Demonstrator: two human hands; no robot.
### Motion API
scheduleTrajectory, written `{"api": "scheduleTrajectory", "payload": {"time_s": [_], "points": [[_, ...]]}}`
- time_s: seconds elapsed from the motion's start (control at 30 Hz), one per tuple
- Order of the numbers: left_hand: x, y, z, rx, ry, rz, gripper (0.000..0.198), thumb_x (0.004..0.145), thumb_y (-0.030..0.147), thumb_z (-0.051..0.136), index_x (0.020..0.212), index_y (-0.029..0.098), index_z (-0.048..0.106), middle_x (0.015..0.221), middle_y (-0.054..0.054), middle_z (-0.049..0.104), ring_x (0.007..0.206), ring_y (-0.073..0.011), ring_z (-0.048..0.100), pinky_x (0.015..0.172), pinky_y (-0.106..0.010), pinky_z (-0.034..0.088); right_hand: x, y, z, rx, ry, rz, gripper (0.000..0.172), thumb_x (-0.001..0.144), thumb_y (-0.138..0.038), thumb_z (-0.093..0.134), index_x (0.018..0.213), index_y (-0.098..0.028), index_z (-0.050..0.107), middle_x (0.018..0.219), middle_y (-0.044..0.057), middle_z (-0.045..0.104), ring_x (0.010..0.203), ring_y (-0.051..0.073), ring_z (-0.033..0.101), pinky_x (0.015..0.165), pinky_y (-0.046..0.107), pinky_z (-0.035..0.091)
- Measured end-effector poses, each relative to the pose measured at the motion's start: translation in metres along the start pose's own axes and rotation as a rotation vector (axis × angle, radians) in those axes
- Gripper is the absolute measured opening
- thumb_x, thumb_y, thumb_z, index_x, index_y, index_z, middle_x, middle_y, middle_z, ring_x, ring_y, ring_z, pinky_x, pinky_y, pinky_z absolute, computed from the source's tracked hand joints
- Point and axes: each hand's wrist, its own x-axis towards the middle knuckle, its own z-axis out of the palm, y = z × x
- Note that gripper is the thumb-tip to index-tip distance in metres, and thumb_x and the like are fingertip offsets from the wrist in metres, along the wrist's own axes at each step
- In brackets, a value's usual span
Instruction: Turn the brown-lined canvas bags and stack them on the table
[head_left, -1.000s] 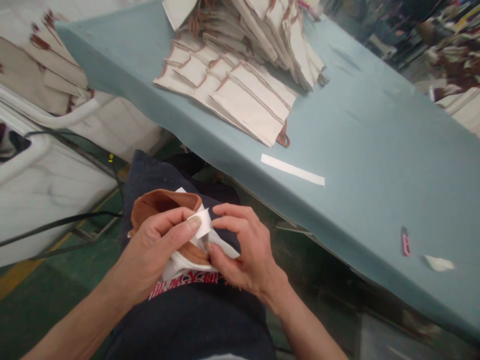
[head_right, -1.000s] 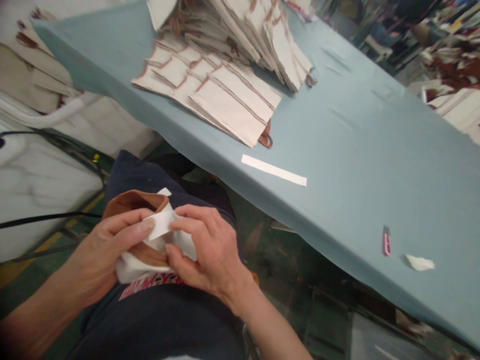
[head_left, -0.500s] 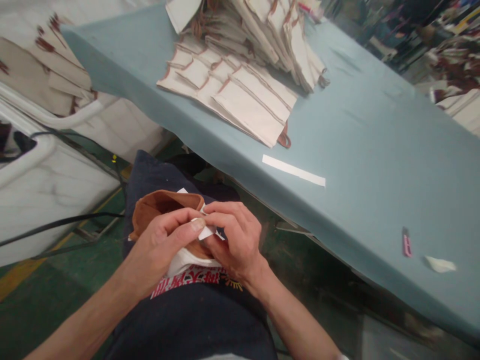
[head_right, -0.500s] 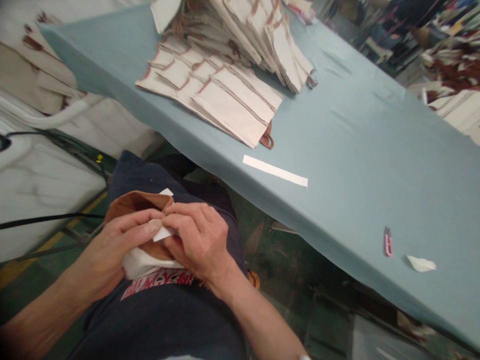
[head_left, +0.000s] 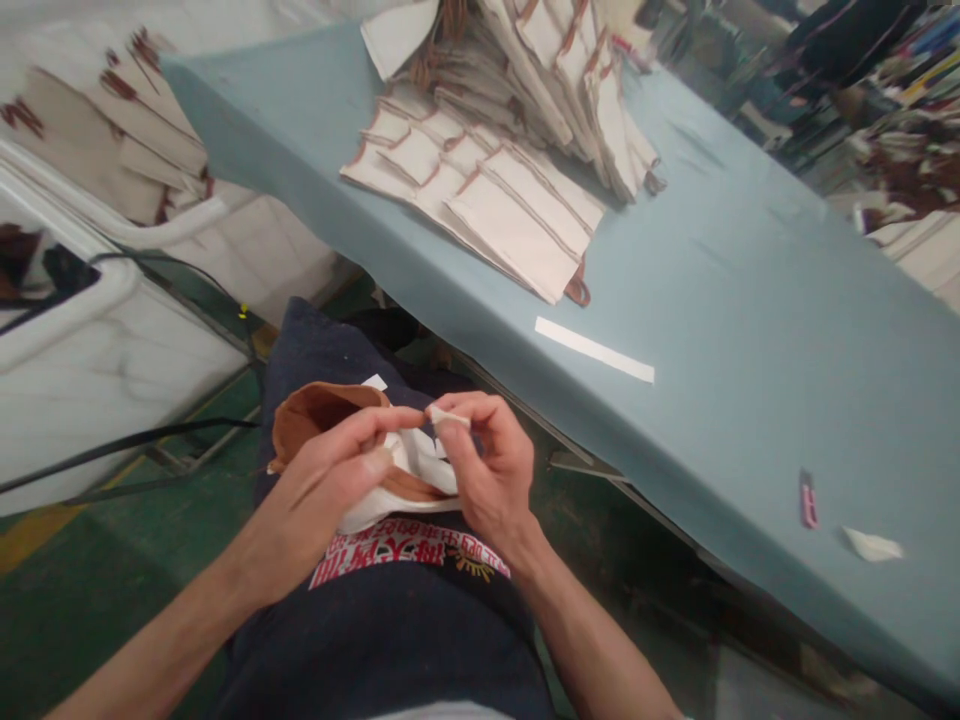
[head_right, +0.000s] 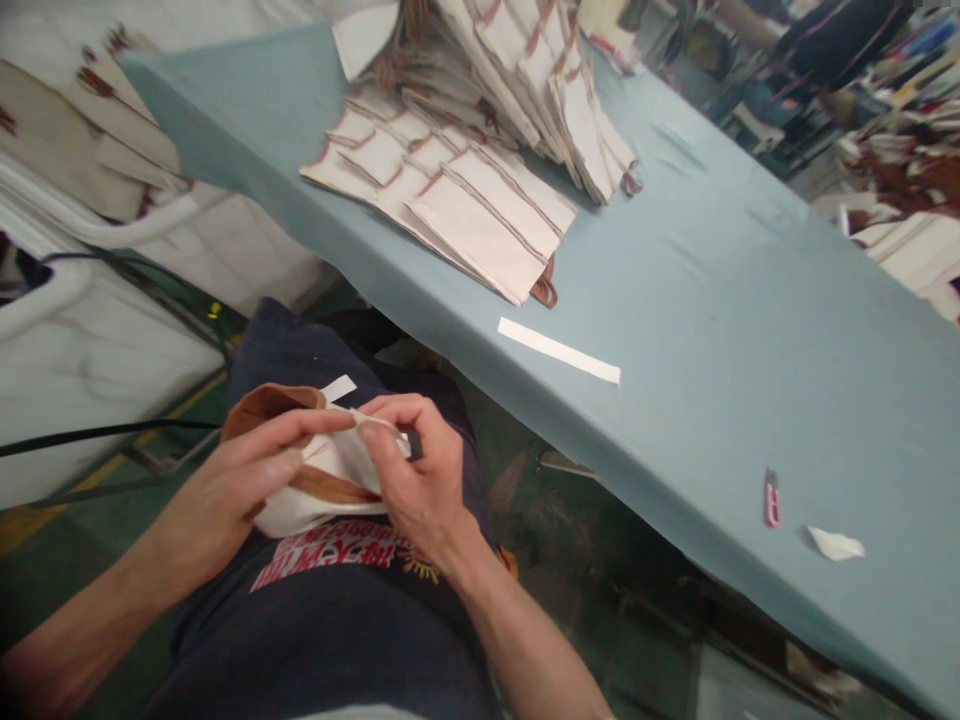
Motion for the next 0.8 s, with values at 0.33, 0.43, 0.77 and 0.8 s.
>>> {"api": "scheduleTrajectory", "payload": {"time_s": [0.33,0.43,0.77,0.8], "points": [[-0.005,0.008,-0.007,-0.253,0.074,-0.176,0.075,0.081,0.051,0.098,0.142,0.025,0.063,0.107,-0.005,0.086,0.089,-0.0262,0.082,0.076,-0.03,0.066,0.008,-0.023,-0.013,0.224,-0.227,0.59,0.065,0.082,-0.085,0.085,0.086,-0.023,0.067,0.057,-0.007,0.056,0.049,0.009,0.042,0.051,0.024,0.042],[0.001,0.006,-0.011,-0.248,0.077,-0.21,0.051,0.073,0.05,0.1,0.103,0.023,0.069,0.082,0.0,0.079,0.069,-0.0198,0.073,0.061,-0.024,0.057,0.004,-0.027,-0.009,0.262,-0.342,0.665,0.064,0.081,-0.082,0.088,0.083,-0.022,0.066,0.058,-0.008,0.053,0.05,0.009,0.04,0.05,0.023,0.037],[0.01,0.014,-0.014,-0.114,-0.057,-0.194,0.046,0.08,0.062,0.087,0.072,0.019,0.072,0.061,0.002,0.06,0.054,-0.0123,0.046,0.05,-0.021,0.034,-0.001,-0.03,-0.015,0.058,-0.466,0.579,0.038,0.101,-0.058,0.077,0.091,-0.022,0.07,0.068,-0.005,0.058,0.059,0.011,0.044,0.053,0.022,0.031],[0.012,0.017,-0.016,-0.113,-0.062,-0.181,0.046,0.08,0.062,0.087,0.07,0.02,0.071,0.059,0.003,0.058,0.053,-0.012,0.043,0.049,-0.021,0.033,0.001,-0.031,-0.015,0.051,-0.45,0.577,0.038,0.101,-0.058,0.076,0.091,-0.022,0.068,0.067,-0.006,0.057,0.058,0.011,0.044,0.053,0.022,0.031]]}}
